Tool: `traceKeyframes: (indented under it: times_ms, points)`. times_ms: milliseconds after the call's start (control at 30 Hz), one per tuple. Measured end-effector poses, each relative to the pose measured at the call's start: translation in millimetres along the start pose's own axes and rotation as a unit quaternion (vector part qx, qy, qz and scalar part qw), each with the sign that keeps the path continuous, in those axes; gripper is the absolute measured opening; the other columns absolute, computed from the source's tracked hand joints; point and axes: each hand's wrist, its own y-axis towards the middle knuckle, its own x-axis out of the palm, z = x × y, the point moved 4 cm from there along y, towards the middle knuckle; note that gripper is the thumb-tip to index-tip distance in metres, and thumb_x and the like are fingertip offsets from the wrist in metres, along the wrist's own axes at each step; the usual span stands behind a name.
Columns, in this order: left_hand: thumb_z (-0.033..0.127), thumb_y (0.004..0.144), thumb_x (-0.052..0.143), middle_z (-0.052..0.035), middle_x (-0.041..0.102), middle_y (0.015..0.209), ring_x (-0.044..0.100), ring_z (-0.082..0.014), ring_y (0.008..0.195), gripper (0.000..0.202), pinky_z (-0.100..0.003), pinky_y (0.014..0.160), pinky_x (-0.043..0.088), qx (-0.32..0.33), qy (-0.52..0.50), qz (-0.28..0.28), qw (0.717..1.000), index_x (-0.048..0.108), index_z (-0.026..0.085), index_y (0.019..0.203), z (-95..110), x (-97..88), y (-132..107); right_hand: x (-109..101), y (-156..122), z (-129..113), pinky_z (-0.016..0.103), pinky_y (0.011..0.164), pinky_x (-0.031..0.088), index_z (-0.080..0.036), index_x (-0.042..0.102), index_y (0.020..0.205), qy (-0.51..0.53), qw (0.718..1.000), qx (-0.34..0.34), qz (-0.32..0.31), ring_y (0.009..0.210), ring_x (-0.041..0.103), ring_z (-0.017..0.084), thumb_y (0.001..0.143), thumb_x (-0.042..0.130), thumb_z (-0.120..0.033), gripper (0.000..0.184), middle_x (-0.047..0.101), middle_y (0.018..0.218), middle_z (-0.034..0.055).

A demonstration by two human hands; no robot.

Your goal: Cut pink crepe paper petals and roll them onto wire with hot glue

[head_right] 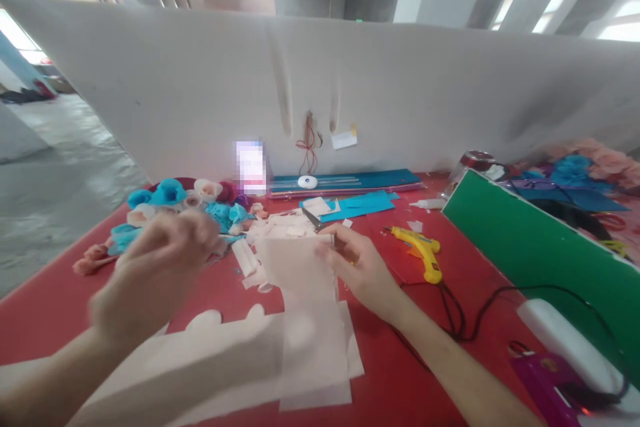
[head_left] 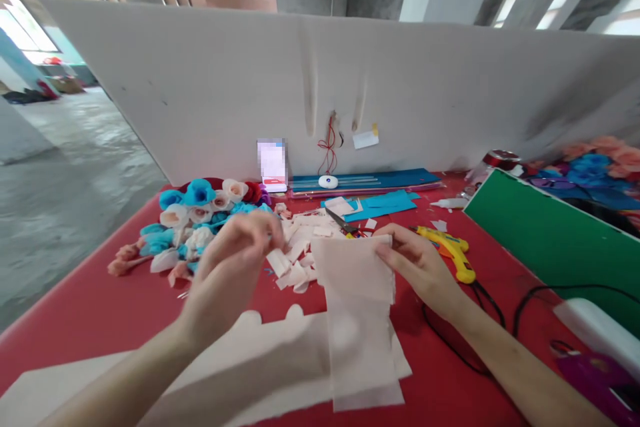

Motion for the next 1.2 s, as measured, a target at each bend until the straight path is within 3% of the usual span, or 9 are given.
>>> traceKeyframes:
  times_ms: [67, 133, 233, 400, 500, 733, 867, 1100, 1200]
  points:
    - [0.029, 0.081, 0.044, -0.0026, 0.054, 0.115, 0.05, -0.0173, 0.11, 0.023, -0.034, 0.092, 0.043, -0.022, -0.074, 0.007, 0.997, 0.047, 0.029, 0.104, -18, 14.6, 15, 3, -2, 0, 0.019, 0.052, 0.037, -0.019, 0.049, 0.08, -0.001, 1.0, 0.01, 0.001, 0.06, 0.045, 0.009, 0.086, 0.046, -0.035, 0.018, 0.045, 0.068, -0.0019]
    - [0.038, 0.074, 0.057, -0.0068, 0.055, 0.118, 0.051, -0.0222, 0.112, 0.041, -0.035, 0.089, 0.045, -0.105, -0.156, -0.069, 0.98, 0.048, 0.025, 0.112, -40, 36.9, 17, 5, -4, 1, 0.019, 0.052, 0.037, -0.019, 0.049, 0.08, -0.007, 1.0, 0.018, 0.004, 0.06, 0.044, 0.009, 0.086, 0.046, -0.035, 0.018, 0.044, 0.068, -0.0023]
    - [0.04, 0.063, 0.07, -0.0099, 0.066, 0.1, 0.06, -0.0265, 0.098, 0.048, -0.037, 0.082, 0.048, -0.215, -0.203, -0.182, 0.938, 0.059, 0.017, 0.103, -58, 62.3, 1, 8, -4, 3, 0.018, 0.05, 0.035, -0.02, 0.049, 0.08, -0.019, 0.999, 0.026, 0.021, 0.059, 0.043, 0.009, 0.086, 0.047, -0.035, 0.016, 0.044, 0.067, -0.0026]
    - [0.032, 0.066, 0.07, -0.0039, 0.069, 0.068, 0.063, -0.0152, 0.063, 0.019, -0.023, 0.059, 0.049, -0.295, -0.122, -0.182, 0.93, 0.066, 0.013, 0.069, -57, 68.1, -22, 10, -3, 7, 0.02, 0.043, 0.03, -0.019, 0.051, 0.083, -0.032, 0.997, 0.038, 0.067, 0.051, 0.039, 0.008, 0.084, 0.049, -0.034, 0.015, 0.043, 0.063, -0.0033]
    - [0.034, 0.071, 0.066, -0.0034, 0.067, 0.06, 0.06, -0.0133, 0.053, 0.023, -0.022, 0.052, 0.046, -0.305, -0.097, -0.17, 0.932, 0.065, 0.012, 0.063, -52, 68.9, -23, 14, -2, 9, 0.019, 0.041, 0.032, -0.02, 0.049, 0.085, -0.007, 0.996, 0.05, 0.071, 0.049, 0.041, 0.008, 0.084, 0.047, -0.037, 0.017, 0.045, 0.062, -0.0033]
    - [0.03, 0.07, 0.066, -0.0044, 0.071, 0.072, 0.065, -0.0172, 0.063, 0.017, -0.023, 0.057, 0.051, -0.291, -0.064, -0.167, 0.94, 0.067, 0.013, 0.074, -47, 71.6, -23, 25, -3, 8, 0.021, 0.057, 0.045, -0.02, 0.043, 0.089, 0.054, 0.995, 0.067, 0.041, 0.071, 0.056, 0.013, 0.072, 0.061, -0.035, 0.028, 0.056, 0.082, 0.0004]
    - [0.025, 0.068, 0.068, -0.0042, 0.072, 0.088, 0.067, -0.0196, 0.078, 0.024, -0.024, 0.065, 0.055, -0.298, -0.092, -0.155, 0.937, 0.065, 0.017, 0.09, -45, 73.8, -26, 29, -6, 10, 0.02, 0.056, 0.044, -0.021, 0.042, 0.087, 0.051, 0.995, 0.062, 0.058, 0.071, 0.056, 0.012, 0.07, 0.064, -0.031, 0.029, 0.056, 0.083, -0.0005]
    - [0.021, 0.066, 0.069, -0.0036, 0.072, 0.092, 0.067, -0.0208, 0.083, 0.025, -0.022, 0.066, 0.056, -0.278, -0.089, -0.161, 0.943, 0.064, 0.019, 0.091, -43, 77.9, -29, 33, -12, 17, 0.022, 0.056, 0.047, -0.022, 0.041, 0.083, 0.053, 0.987, 0.082, 0.125, 0.074, 0.059, 0.014, 0.07, 0.064, -0.033, 0.029, 0.058, 0.083, 0.0]
    - [0.022, 0.066, 0.069, -0.0048, 0.072, 0.09, 0.068, -0.0212, 0.08, 0.028, -0.023, 0.063, 0.056, -0.281, -0.076, -0.151, 0.945, 0.063, 0.018, 0.093, -43, 76.1, -28, 33, -9, 17, 0.022, 0.058, 0.049, -0.02, 0.044, 0.089, 0.081, 0.989, 0.101, 0.075, 0.077, 0.06, 0.015, 0.07, 0.065, -0.035, 0.032, 0.061, 0.086, 0.002]
